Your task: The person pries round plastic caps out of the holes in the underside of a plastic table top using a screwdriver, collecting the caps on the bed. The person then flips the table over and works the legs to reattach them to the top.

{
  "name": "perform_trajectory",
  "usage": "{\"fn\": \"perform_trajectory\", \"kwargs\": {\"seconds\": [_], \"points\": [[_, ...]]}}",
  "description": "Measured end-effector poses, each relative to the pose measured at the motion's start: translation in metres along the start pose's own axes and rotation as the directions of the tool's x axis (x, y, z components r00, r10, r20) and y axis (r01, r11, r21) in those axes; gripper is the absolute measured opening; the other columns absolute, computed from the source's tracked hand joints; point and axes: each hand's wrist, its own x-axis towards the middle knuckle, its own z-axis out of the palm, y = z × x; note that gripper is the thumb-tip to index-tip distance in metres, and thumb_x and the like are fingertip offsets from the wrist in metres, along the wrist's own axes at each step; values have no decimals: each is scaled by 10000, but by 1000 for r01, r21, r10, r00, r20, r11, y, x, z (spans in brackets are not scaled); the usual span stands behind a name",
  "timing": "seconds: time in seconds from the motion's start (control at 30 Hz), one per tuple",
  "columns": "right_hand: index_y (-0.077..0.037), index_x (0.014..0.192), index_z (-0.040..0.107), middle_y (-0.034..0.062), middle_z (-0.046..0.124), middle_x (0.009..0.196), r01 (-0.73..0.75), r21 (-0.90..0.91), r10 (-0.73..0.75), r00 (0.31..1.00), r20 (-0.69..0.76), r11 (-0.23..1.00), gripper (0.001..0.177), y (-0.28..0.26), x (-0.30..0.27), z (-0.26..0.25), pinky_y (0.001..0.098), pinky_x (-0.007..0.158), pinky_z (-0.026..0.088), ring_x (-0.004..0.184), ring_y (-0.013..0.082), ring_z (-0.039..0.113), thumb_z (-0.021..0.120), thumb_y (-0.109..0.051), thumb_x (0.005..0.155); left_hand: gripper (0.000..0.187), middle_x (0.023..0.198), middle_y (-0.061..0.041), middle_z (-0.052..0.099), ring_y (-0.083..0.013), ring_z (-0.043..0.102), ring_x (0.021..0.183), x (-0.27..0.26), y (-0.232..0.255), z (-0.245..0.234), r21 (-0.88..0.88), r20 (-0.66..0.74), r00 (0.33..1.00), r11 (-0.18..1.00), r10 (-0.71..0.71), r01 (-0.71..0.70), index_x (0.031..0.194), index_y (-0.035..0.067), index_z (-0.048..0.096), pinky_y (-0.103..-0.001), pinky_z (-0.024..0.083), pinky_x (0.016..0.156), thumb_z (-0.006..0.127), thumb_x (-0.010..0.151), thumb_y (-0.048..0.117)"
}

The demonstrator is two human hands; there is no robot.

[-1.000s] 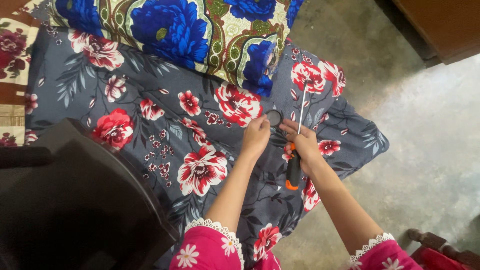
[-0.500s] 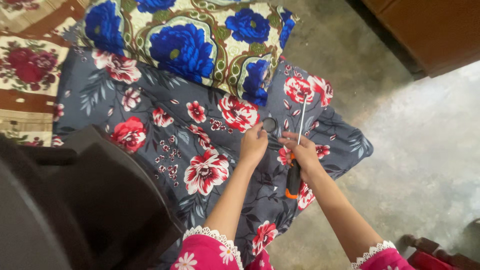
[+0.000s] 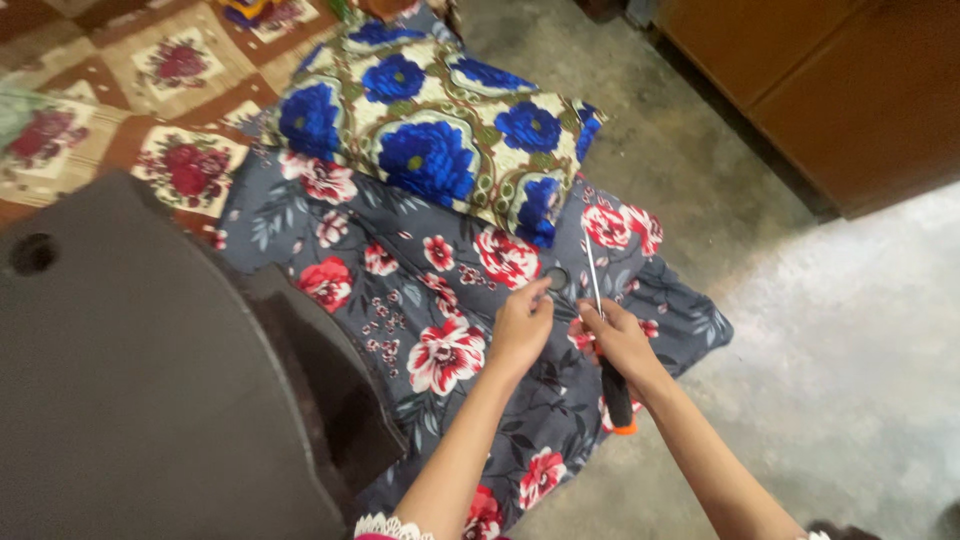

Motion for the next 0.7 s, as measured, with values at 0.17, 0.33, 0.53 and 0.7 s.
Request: {"fn": "perform_trajectory", "kwargs": {"seconds": [0.17,0.33,0.53,0.7], "points": [[-97,1316,636,44,720,870,63,-79,-58,996,70,995,425,-23,-27,18,253,548,463,621,111,564,463,-343,1016,382,1218,-199,721,-309,712,1129,-30,30,-41,-27,-14,999,998,51,-51,1291,55,674,-381,539,952,580,951,202],[-116,1356,638,35,723,881,207,-220,-173,971,164,953,427,-47,-60,38,253,588,485,645,103,571,464,-291,1008,373,1180,-178,743,-280,723,1117,-63,58,-85,-21,-35,997,997,69,-69,1277,54,682,-366,542,940,570,953,200],[-144,1387,617,31,750,847,307,-361,-229,943,241,881,446,-76,-101,61,279,601,507,659,123,597,466,-280,990,360,1135,-160,756,-268,734,1059,-103,81,-134,58,-59,996,996,74,-71,1267,75,690,-365,553,896,572,955,210],[-125,1387,613,47,753,784,278,-473,-185,954,235,836,462,-89,-132,81,306,640,533,697,132,648,481,-314,986,336,1129,-153,764,-253,750,1050,-141,85,-171,27,-81,989,992,121,-119,1252,73,696,-351,573,898,577,971,215]]}}
